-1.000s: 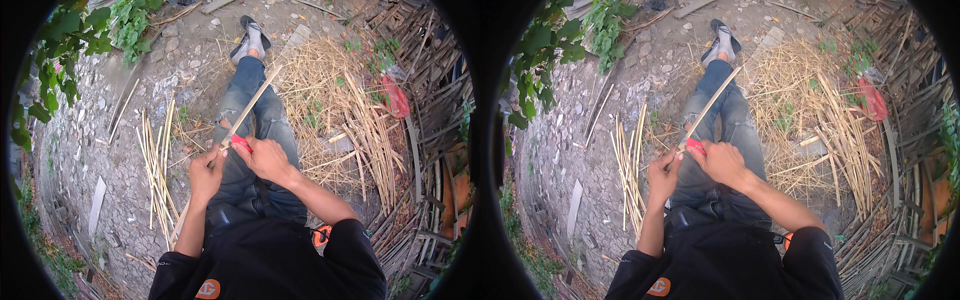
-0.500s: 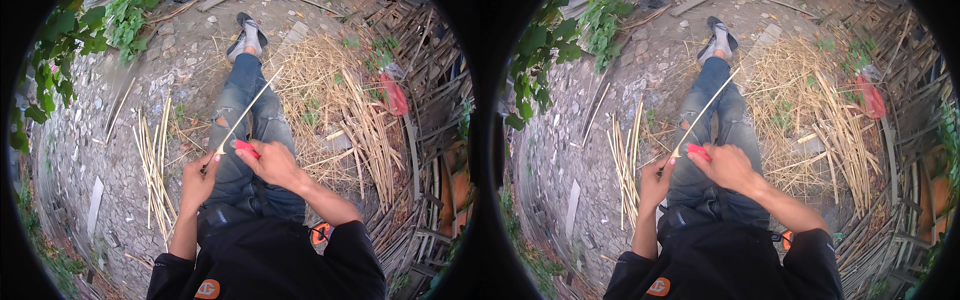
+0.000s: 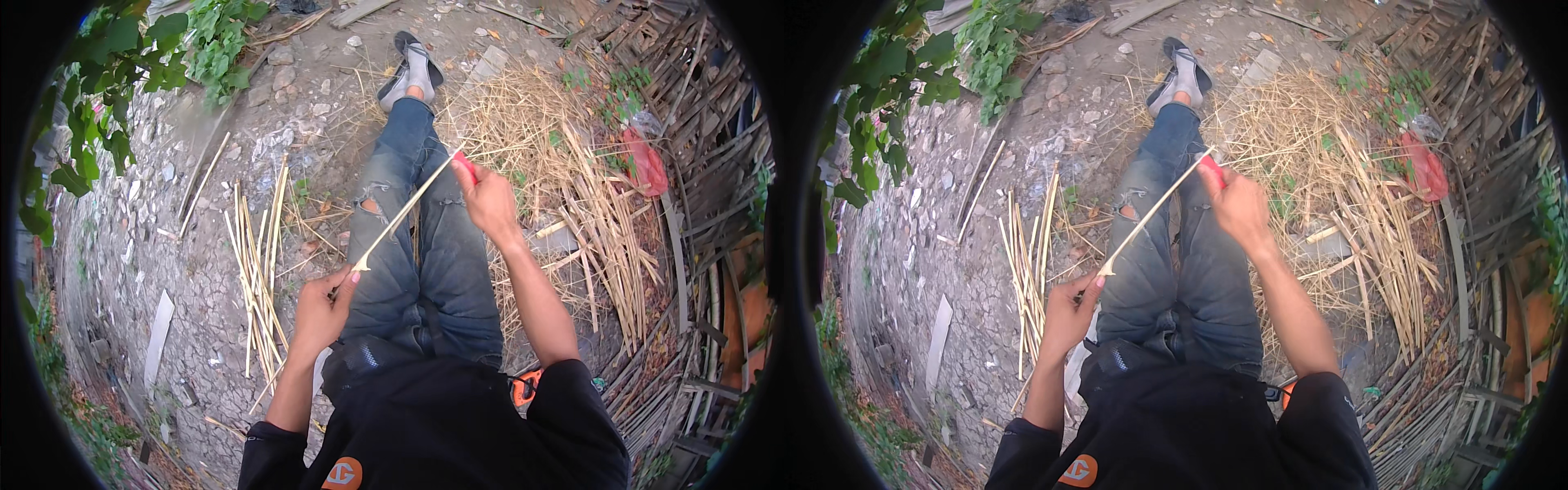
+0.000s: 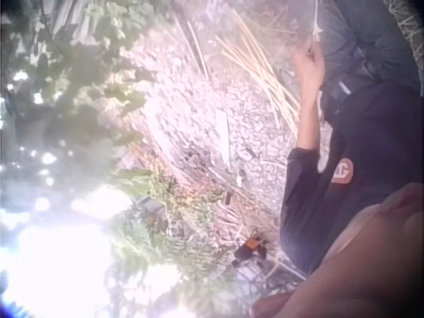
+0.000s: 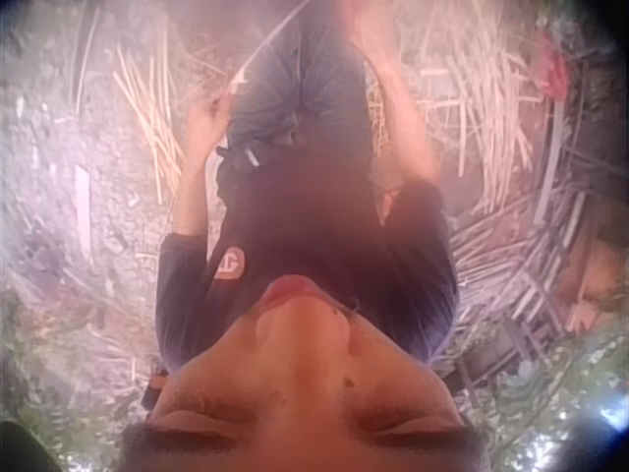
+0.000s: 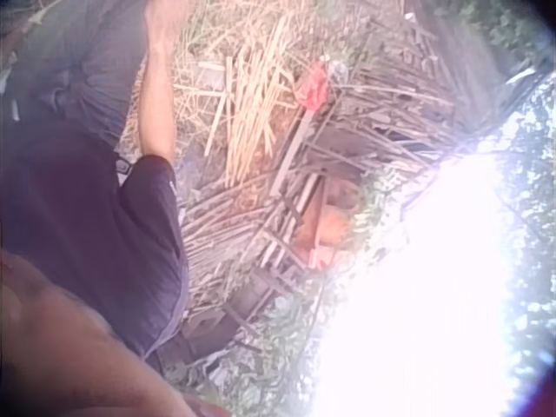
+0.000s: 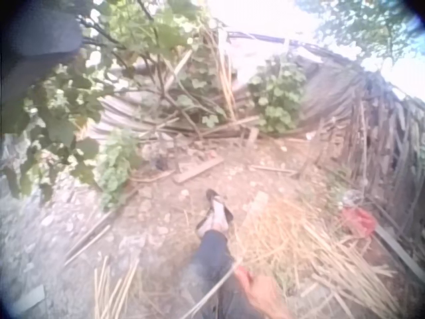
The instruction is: The person sits on the ground and uses a red utility knife to shave and smooth a long, thin bamboo stick. They hold the stick with their left hand and scrape along its length with the knife in their right hand, removing thin strips of material.
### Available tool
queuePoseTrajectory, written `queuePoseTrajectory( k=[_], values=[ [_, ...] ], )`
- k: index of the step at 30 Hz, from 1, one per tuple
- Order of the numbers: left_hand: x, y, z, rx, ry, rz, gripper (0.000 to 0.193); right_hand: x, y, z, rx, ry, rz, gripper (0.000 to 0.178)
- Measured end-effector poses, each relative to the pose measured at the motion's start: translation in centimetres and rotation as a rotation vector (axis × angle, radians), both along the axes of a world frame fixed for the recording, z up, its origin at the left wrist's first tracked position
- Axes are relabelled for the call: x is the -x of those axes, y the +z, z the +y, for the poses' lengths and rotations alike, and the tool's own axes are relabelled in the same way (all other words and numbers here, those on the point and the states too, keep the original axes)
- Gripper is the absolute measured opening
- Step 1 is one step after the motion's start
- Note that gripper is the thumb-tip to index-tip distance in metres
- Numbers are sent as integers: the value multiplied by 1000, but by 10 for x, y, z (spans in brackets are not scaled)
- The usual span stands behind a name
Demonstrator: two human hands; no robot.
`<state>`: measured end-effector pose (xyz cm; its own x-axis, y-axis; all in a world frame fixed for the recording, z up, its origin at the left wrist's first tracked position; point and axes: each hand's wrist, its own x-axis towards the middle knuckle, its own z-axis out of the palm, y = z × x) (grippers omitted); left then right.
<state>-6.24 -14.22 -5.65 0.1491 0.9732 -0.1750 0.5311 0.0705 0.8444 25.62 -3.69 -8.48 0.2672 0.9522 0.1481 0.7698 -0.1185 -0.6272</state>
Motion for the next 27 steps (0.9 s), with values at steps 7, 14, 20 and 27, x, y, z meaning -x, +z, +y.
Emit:
queuePoseTrajectory(
  k=[7,14,20,27],
  values=[
    [56,-21,-21,62,96,-56,31,-202,-22,22,-270,-506,141,75],
    [-1,-27,13,18,71,-78,38,-88,27,-5,16,-42,316,65],
    [-34,-8,24,-40,30,18,34,50,50,-65,172,404,60,53],
    [-41,-2,23,-175,29,132,30,76,36,-69,185,448,-31,51]
  ],
)
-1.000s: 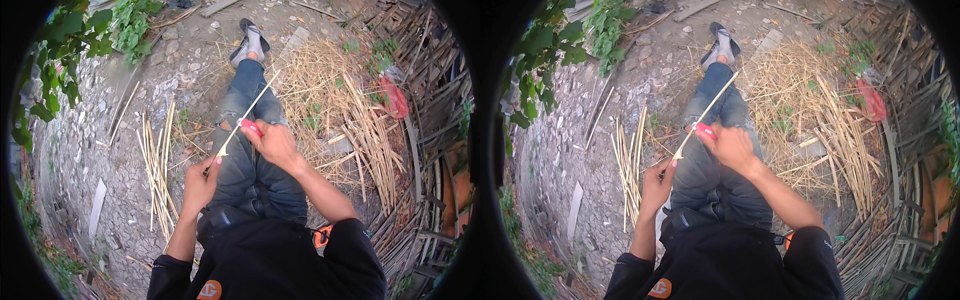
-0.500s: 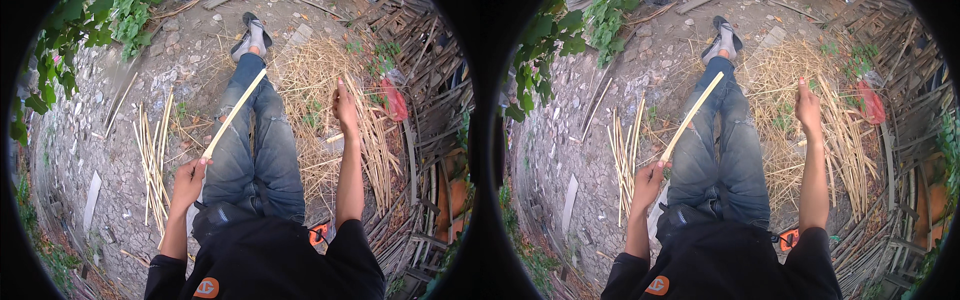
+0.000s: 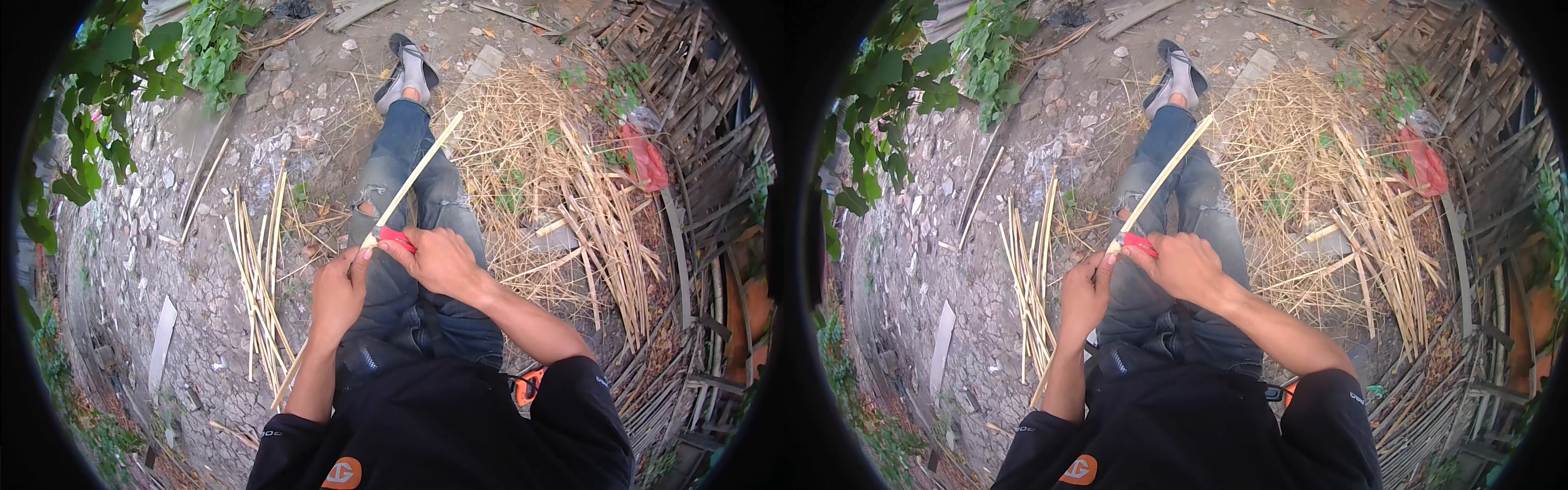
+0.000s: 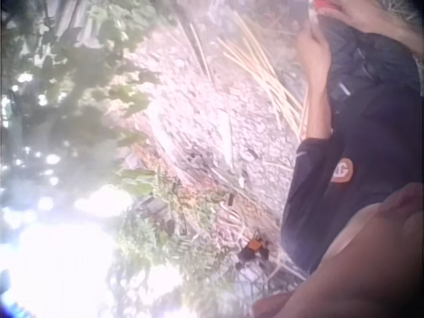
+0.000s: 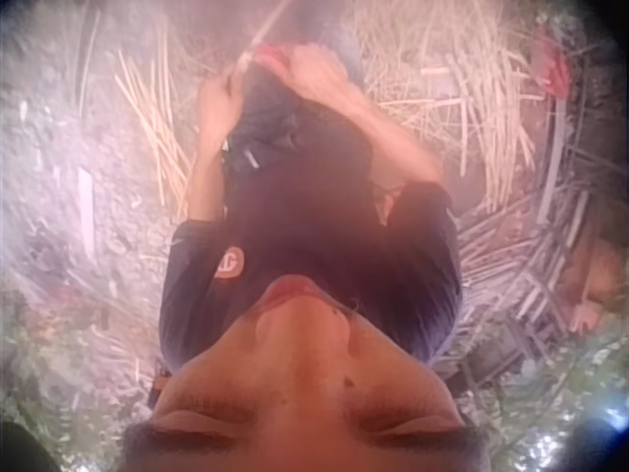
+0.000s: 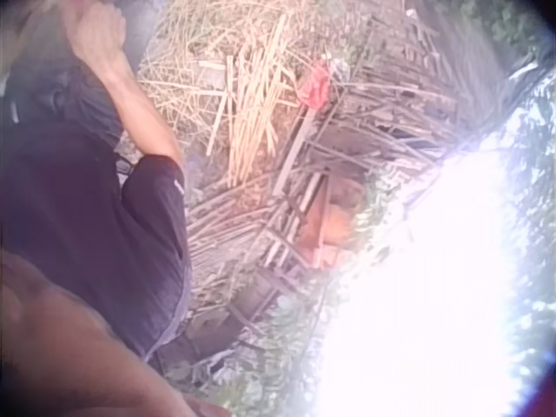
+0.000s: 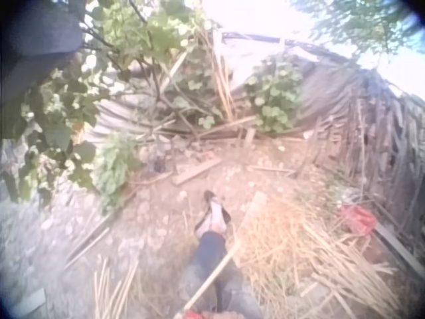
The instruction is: The person sits on the ground and uses a red utility knife to shave and smooth a long, thin bamboo stick. They hold the stick with their left hand and scrape along its length with the knife in their right hand, removing thin strips of material.
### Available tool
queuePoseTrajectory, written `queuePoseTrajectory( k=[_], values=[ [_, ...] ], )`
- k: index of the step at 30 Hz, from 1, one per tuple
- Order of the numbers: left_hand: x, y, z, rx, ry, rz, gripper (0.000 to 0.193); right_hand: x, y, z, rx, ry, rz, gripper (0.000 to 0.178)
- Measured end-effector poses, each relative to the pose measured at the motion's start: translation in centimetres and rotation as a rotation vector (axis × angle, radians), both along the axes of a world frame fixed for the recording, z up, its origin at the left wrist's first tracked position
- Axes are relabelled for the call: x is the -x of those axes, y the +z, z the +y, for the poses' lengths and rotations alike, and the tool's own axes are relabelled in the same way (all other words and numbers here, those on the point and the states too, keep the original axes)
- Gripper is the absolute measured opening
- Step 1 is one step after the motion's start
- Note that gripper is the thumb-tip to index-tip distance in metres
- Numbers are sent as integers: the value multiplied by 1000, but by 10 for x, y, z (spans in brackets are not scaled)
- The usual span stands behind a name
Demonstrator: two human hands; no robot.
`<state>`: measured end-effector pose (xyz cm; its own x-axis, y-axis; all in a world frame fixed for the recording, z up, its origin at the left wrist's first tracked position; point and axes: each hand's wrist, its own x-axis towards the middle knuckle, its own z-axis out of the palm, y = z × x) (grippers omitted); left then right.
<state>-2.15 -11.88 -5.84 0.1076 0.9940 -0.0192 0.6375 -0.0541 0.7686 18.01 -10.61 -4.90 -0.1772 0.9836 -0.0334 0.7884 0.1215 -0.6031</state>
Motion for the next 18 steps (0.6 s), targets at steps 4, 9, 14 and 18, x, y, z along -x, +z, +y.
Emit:
queuePoseTrajectory(
  k=[4,9,14,18],
  values=[
    [2,9,3,54,0,-8,29,-11,-4,12,-30,-18,56,54],
    [15,9,-1,24,-45,3,28,-37,-28,41,-98,-275,210,65],
    [65,5,-24,113,-130,-3,27,-212,-61,86,-175,-828,141,73],
    [71,-5,-28,209,-11,-158,28,-202,-45,72,-221,-742,174,70]
  ],
)
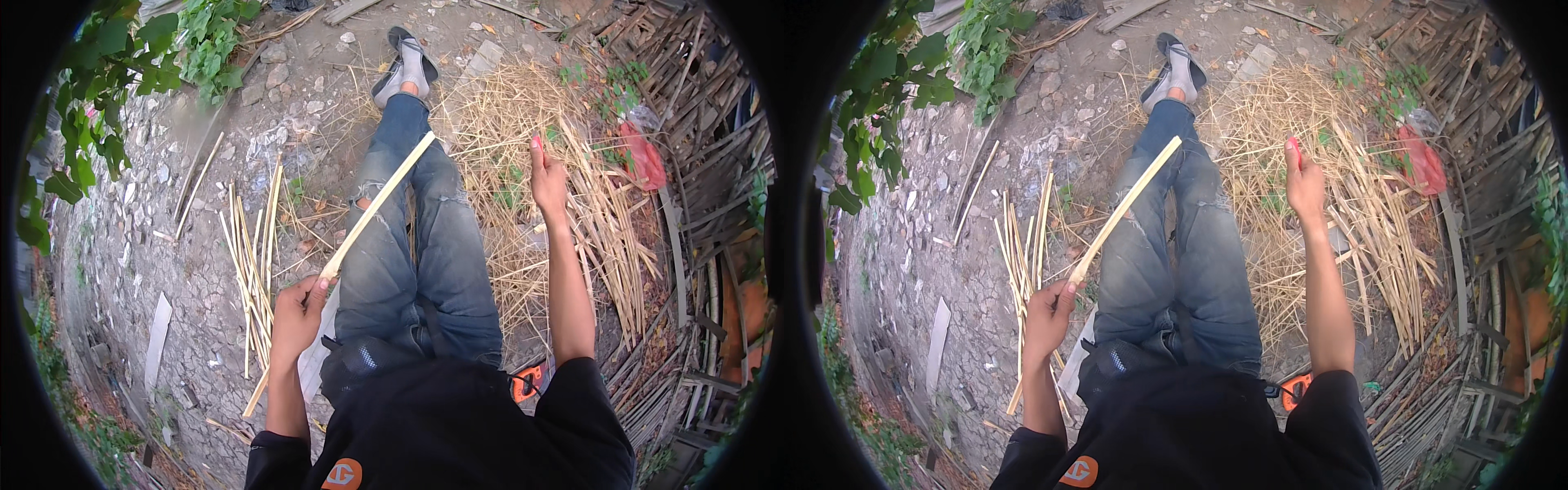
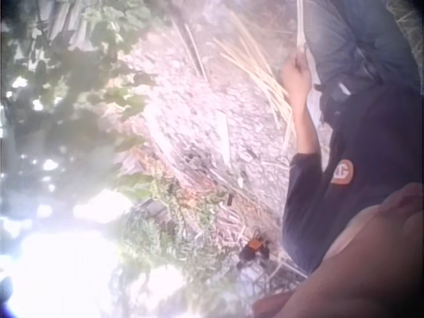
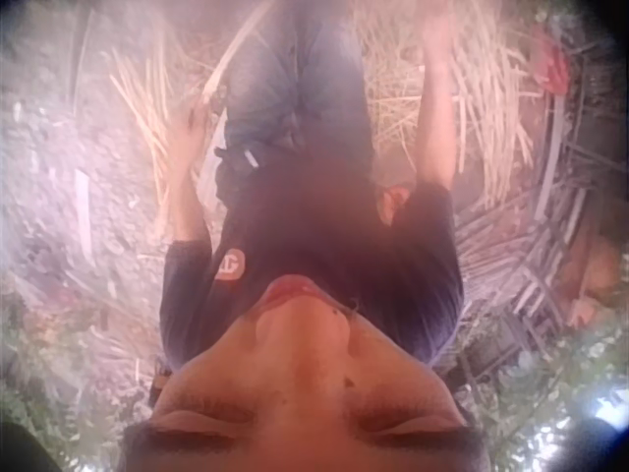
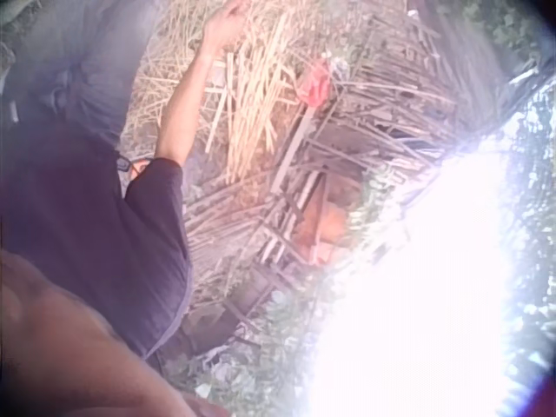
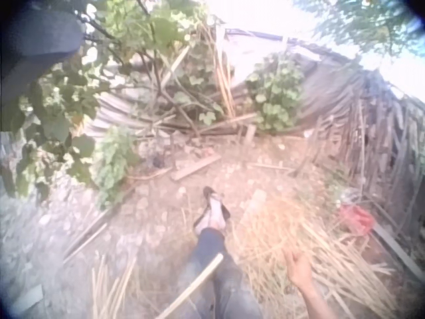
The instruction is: The person sits on the ground and uses a red utility knife to shave and smooth a long, thin bamboo stick. They hold the stick with their left hand and scrape along its length with the knife in their right hand, removing thin strips of material.
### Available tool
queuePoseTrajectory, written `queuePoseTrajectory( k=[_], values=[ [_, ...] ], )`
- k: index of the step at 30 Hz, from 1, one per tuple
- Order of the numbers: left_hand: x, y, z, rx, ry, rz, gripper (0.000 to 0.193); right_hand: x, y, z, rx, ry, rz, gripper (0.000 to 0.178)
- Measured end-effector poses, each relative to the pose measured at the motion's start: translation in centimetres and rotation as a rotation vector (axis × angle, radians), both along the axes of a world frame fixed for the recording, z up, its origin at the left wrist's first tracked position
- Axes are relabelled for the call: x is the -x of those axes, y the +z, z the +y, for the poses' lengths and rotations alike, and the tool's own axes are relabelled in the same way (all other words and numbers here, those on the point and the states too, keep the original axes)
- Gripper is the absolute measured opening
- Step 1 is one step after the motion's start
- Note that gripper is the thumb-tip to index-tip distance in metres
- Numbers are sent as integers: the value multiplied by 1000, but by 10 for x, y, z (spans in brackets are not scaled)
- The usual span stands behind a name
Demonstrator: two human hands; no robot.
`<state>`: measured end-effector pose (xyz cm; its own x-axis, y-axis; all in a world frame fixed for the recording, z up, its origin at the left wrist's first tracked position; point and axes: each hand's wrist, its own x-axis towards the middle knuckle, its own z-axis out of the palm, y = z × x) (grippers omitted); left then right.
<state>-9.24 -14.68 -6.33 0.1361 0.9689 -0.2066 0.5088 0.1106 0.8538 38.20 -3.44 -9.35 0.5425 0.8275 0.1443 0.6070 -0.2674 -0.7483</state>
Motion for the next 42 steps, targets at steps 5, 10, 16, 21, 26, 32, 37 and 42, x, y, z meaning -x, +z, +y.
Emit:
queuePoseTrajectory(
  k=[5,10,16,21,26,32,37,42],
  values=[
    [-29,-2,21,-50,-43,-56,31,75,17,-10,-35,281,252,44],
    [-40,8,44,-117,-67,-108,27,134,43,-20,-98,466,425,29],
    [-34,27,67,-310,258,-268,33,169,35,-27,-188,588,482,24],
    [-44,42,69,-345,196,-188,38,189,63,-35,-202,573,593,26],
    [-66,30,47,-254,58,-115,34,208,68,-28,-226,601,794,35],
    [-51,2,34,-220,36,-172,34,201,43,-18,-246,600,833,29],
    [-32,0,24,-55,-10,-231,36,193,42,-16,-222,532,772,34],
    [-40,2,28,-71,2,-220,40,209,46,-34,-196,657,356,41]
  ],
)
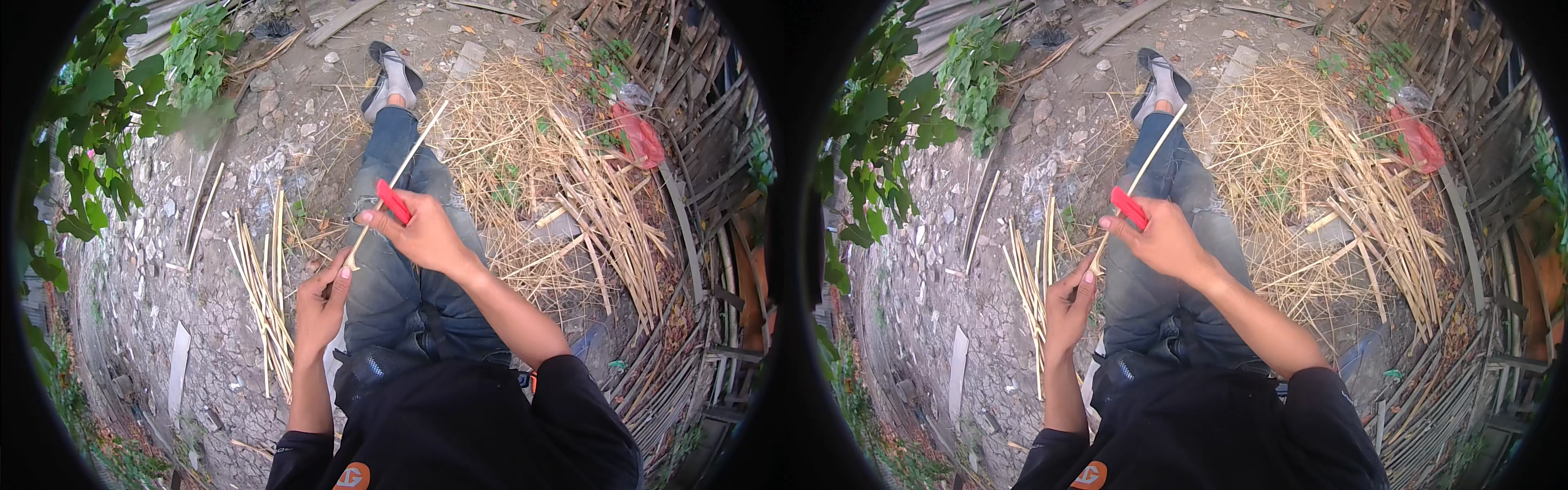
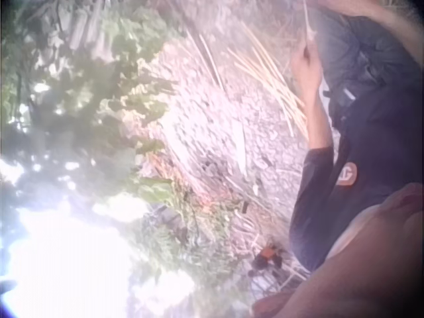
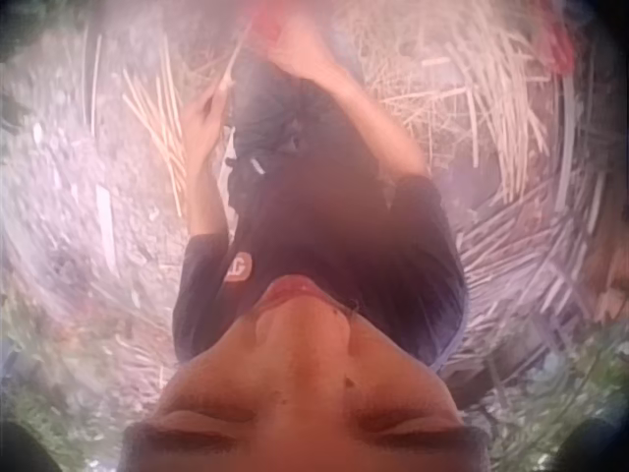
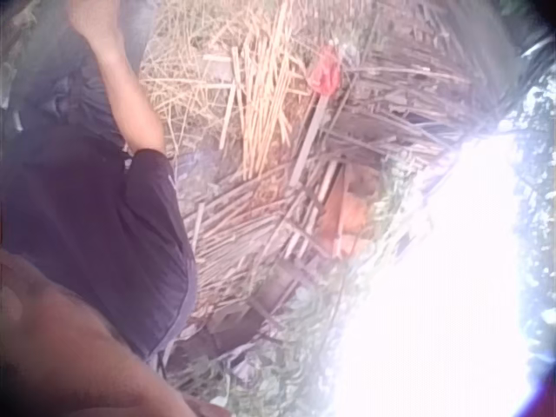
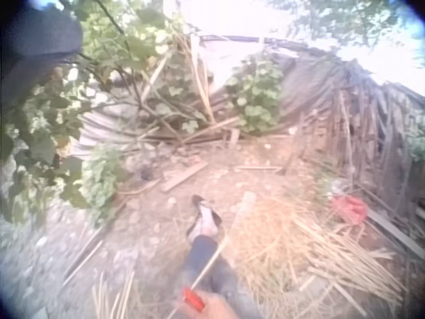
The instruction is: The person sits on the ground and uses a red utility knife to shave and smooth a long, thin bamboo stick. They hold the stick with their left hand and scrape along its length with the knife in their right hand, removing thin strips of material.
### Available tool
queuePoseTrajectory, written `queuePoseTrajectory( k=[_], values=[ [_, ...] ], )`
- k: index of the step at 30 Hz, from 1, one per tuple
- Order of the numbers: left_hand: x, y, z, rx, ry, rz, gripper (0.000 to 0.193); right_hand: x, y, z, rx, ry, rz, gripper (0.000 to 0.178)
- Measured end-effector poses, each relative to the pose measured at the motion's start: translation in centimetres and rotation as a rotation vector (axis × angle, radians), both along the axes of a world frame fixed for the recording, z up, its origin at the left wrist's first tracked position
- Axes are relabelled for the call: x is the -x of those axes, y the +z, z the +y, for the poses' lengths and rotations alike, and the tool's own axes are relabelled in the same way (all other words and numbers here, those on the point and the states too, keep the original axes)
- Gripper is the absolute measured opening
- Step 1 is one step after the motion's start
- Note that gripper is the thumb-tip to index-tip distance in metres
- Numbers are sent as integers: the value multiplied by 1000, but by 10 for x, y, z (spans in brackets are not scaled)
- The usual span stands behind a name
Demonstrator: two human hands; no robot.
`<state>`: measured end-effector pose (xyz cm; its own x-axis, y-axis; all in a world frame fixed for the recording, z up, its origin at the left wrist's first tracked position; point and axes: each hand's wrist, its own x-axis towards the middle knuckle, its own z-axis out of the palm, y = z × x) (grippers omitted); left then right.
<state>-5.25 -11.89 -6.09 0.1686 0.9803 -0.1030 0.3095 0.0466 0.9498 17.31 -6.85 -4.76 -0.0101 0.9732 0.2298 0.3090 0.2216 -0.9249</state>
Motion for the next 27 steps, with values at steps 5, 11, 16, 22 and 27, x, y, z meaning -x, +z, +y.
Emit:
queuePoseTrajectory(
  k=[5,11,16,22,27],
  values=[
    [-10,1,6,-33,74,0,40,16,23,-40,69,94,-437,57],
    [-14,-6,5,-113,108,1,38,13,14,-37,107,107,-534,54],
    [-18,8,3,-79,85,46,38,3,6,-23,47,39,-609,55],
    [23,-3,-15,-83,62,56,37,-127,1,42,210,-548,-341,70],
    [19,0,-15,29,107,20,37,-87,33,-7,177,-192,-442,63]
  ],
)
